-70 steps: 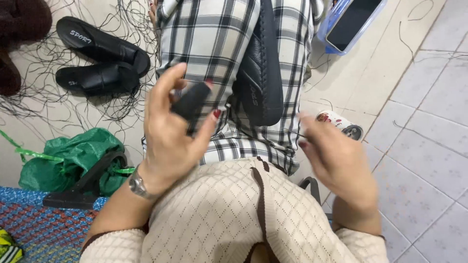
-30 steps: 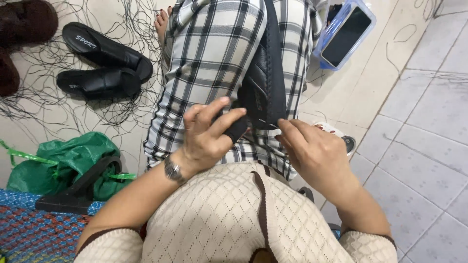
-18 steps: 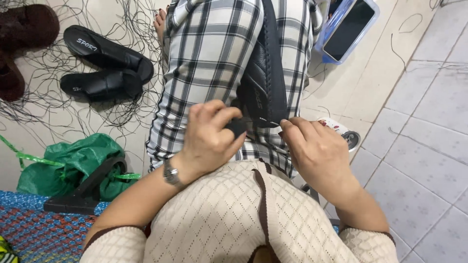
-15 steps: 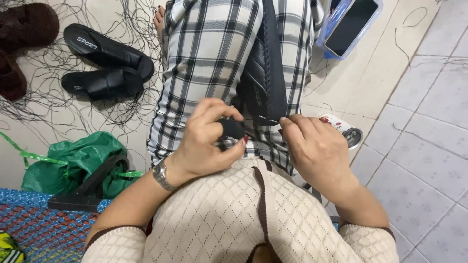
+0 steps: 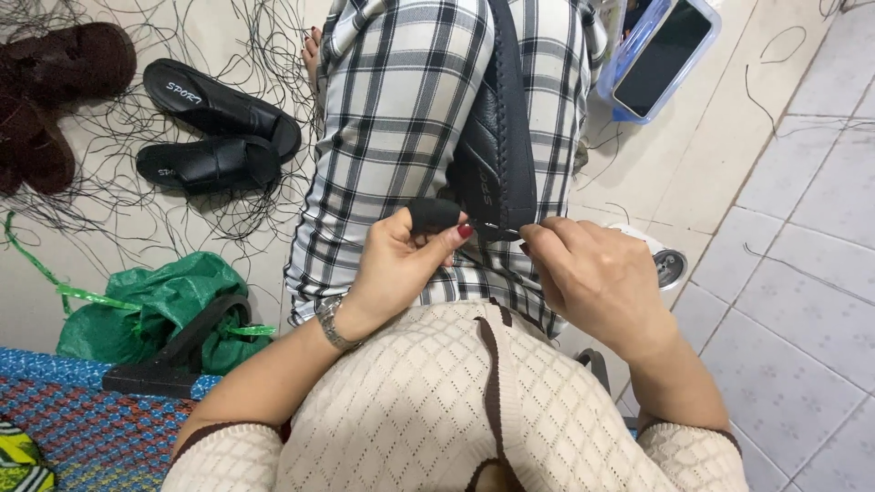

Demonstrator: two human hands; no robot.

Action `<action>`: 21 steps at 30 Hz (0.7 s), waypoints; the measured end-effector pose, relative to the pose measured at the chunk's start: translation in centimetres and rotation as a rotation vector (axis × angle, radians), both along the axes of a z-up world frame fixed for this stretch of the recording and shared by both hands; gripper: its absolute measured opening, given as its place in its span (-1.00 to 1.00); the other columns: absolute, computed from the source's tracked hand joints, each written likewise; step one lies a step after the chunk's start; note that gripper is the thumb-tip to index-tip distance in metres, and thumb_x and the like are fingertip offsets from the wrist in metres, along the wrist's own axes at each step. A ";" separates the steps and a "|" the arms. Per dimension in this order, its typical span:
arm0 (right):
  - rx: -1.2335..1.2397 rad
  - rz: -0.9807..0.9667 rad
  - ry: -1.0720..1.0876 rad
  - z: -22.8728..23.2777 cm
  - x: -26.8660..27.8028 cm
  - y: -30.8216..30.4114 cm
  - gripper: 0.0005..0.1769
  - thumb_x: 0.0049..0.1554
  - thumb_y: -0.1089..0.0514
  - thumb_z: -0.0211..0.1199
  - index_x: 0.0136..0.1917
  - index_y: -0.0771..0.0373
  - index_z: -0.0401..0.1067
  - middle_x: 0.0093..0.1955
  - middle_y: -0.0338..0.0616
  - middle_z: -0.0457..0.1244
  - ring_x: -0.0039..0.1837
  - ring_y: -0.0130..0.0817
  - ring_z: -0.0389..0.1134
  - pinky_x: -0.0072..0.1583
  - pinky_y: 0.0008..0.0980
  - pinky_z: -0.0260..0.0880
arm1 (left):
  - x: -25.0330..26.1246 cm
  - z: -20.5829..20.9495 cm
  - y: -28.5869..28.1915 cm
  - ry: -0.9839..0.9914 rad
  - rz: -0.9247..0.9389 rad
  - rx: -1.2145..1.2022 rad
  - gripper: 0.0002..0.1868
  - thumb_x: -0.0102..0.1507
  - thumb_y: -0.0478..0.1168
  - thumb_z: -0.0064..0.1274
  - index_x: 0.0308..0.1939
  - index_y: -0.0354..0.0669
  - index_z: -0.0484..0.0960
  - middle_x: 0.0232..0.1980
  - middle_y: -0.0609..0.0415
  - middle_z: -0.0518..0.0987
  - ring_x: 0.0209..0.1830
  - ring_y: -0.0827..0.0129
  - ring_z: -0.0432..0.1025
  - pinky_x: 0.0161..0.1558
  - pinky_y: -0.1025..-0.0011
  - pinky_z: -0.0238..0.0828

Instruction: Hand-sewing the upper component of a black sandal to its sole using a needle and thread.

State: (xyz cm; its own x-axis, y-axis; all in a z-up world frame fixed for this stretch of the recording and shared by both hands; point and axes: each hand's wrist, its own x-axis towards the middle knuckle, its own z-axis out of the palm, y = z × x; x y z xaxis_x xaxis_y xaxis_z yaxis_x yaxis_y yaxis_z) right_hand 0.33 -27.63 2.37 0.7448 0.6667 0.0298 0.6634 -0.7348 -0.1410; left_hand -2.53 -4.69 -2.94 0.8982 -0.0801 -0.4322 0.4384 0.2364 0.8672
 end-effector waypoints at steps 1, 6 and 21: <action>0.006 -0.004 0.016 -0.1 0.0 0.0 -0.85 0.15 0.19 0.27 0.02 0.06 0.45 -0.19 -0.24 0.31 -0.23 -0.34 0.43 -0.17 -0.46 0.40 | 0.1 0.1 0.0 0.010 0.006 0.025 -0.81 0.24 -0.36 0.24 -0.07 -0.35 0.71 -0.52 -0.04 0.64 -0.60 0.58 0.45 -0.52 0.67 0.37; 0.050 -0.027 0.038 0.0 -0.6 -0.4 -0.77 0.15 0.20 0.27 0.09 -0.01 0.44 -0.17 -0.25 0.31 -0.22 -0.33 0.42 -0.18 -0.43 0.40 | 0.7 1.6 0.0 -0.009 -0.163 0.046 -0.80 0.15 -0.42 0.28 -0.13 -0.31 0.75 -0.60 -0.01 0.62 -0.57 0.58 0.42 -0.46 0.62 0.41; -0.027 -0.075 0.041 0.6 -1.9 -1.5 -0.31 0.19 0.44 0.21 0.46 -0.17 0.36 -0.21 -0.30 0.25 -0.30 -0.37 0.20 -0.37 -0.39 0.07 | -0.5 -0.4 0.0 0.089 -0.268 0.142 -0.76 0.23 -0.27 0.23 -0.03 -0.18 0.74 -0.48 0.13 0.61 -0.61 0.57 0.42 -0.58 0.67 0.41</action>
State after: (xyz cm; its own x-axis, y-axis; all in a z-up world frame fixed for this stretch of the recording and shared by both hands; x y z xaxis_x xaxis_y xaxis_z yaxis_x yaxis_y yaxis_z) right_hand -1.59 -29.12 2.98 0.7927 0.6093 -0.0186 0.6006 -0.7860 -0.1466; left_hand -3.02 -4.71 -3.30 0.8112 -0.2423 -0.5323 0.5447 -0.0183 0.8384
